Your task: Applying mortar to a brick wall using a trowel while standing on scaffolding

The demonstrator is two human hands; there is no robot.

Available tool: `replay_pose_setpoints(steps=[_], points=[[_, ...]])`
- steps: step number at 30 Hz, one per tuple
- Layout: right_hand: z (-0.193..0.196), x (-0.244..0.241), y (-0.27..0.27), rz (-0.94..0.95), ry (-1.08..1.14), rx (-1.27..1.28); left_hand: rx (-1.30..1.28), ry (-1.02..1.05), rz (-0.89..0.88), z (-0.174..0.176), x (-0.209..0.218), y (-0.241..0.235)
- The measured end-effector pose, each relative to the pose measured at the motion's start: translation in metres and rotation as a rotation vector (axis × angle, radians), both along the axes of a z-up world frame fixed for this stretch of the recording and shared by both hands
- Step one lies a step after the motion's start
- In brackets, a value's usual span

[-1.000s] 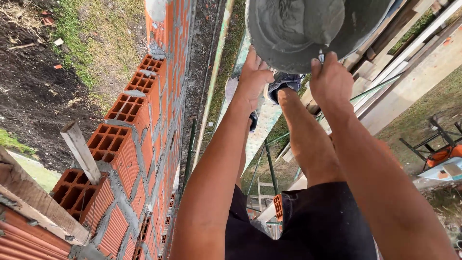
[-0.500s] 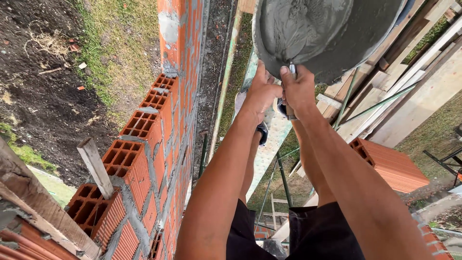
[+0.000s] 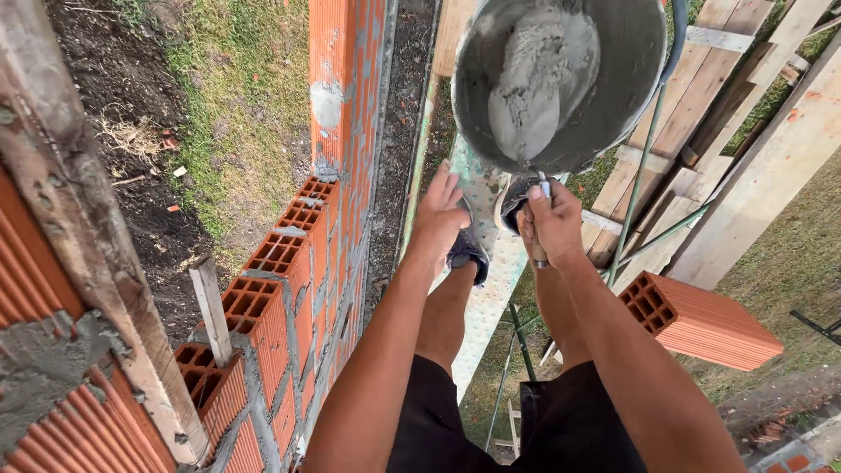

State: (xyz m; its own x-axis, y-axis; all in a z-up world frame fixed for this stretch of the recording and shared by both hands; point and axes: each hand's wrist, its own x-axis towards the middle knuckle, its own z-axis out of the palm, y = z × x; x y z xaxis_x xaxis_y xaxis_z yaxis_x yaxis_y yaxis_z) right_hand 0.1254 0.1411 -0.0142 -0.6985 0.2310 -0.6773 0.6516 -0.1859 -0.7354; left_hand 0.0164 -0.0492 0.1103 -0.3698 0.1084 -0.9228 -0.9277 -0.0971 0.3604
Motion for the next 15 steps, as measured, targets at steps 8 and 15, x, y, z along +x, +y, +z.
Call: replay_pose_setpoints(steps=[8, 15], points=[[0.078, 0.031, 0.067, 0.147, 0.121, 0.135, -0.199, -0.146, -0.077, 0.102, 0.107, -0.095], [0.219, 0.011, 0.08, 0.204, 0.044, 0.293, -0.373, -0.196, 0.005, 0.093, 0.344, -0.184]])
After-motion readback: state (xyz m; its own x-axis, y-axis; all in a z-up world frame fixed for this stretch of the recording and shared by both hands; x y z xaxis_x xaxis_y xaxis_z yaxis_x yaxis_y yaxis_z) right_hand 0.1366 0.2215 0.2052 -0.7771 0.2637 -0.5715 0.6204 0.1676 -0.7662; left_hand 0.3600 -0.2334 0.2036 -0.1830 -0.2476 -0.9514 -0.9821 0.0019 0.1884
